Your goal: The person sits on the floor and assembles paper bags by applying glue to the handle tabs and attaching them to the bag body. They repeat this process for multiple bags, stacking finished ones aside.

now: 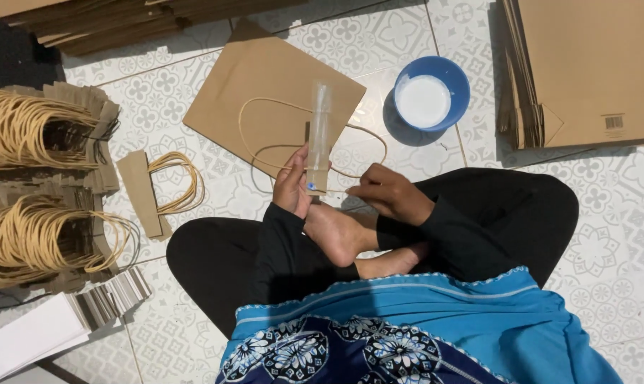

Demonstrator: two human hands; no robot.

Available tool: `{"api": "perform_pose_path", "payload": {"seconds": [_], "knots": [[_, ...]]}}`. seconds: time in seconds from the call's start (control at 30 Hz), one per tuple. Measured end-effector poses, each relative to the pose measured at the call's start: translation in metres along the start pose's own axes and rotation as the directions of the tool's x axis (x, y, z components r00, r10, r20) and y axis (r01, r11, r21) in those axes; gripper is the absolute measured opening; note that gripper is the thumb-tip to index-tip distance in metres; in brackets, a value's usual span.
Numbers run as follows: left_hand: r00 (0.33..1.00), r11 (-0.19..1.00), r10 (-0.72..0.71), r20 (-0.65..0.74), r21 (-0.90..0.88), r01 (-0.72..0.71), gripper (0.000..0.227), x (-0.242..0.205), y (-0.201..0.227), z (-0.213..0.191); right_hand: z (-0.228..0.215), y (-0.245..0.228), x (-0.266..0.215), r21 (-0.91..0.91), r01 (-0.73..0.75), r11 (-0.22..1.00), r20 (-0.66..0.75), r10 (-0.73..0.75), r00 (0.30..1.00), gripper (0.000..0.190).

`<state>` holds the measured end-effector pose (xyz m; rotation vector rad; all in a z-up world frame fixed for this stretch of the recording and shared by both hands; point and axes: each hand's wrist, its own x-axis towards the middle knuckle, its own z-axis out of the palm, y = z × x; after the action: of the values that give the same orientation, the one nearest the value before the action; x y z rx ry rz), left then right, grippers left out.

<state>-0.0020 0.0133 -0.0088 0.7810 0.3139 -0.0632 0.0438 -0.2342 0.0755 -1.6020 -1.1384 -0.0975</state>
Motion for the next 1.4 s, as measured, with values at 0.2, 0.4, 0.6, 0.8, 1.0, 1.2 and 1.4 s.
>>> {"api": "perform_pose_path", "payload": {"seconds": [0.2, 0.4, 0.6, 0.8, 1.0, 1.2, 1.4], "knots": [[0.998, 0.999, -0.016, 0.060, -0.028, 0.017, 0.052, -0.001, 0.003, 0.014, -0.003, 0.015, -0.004, 0.040, -0.235, 0.971, -0.108, 0.238, 0.965, 0.012], [0.997, 0.999, -0.032, 0.063, -0.021, 0.034, 0.050, 0.002, -0.001, 0.004, -0.001, 0.021, 0.004, -0.249, -0.310, 0.918, -0.328, 0.221, 0.918, 0.015], [1.000, 0.999, -0.005, -0.006, -0.050, 0.005, 0.049, -0.002, 0.003, 0.009, 0.004, 0.007, 0.007, -0.301, 0.032, 0.953, -0.168, -0.085, 0.982, 0.017], [1.000, 0.999, 0.000, -0.023, -0.049, -0.002, 0.048, 0.000, 0.005, 0.004, -0.006, 0.008, -0.015, -0.034, -0.038, 0.999, -0.010, 0.038, 0.999, 0.021], [1.000, 0.999, 0.002, 0.028, -0.032, -0.001, 0.050, -0.005, 0.014, 0.022, -0.013, 0.022, -0.010, 0.004, -0.280, 0.960, -0.138, 0.278, 0.951, 0.011], [0.995, 0.999, 0.034, 0.089, -0.006, -0.033, 0.052, -0.005, 0.015, 0.021, -0.010, 0.021, -0.007, -0.222, -0.264, 0.939, -0.294, 0.194, 0.936, 0.016], [0.998, 0.996, 0.065, 0.026, -0.067, -0.063, 0.050, -0.001, 0.008, 0.006, -0.007, 0.018, -0.013, -0.124, -0.042, 0.991, -0.045, 0.036, 0.998, 0.017]]}}
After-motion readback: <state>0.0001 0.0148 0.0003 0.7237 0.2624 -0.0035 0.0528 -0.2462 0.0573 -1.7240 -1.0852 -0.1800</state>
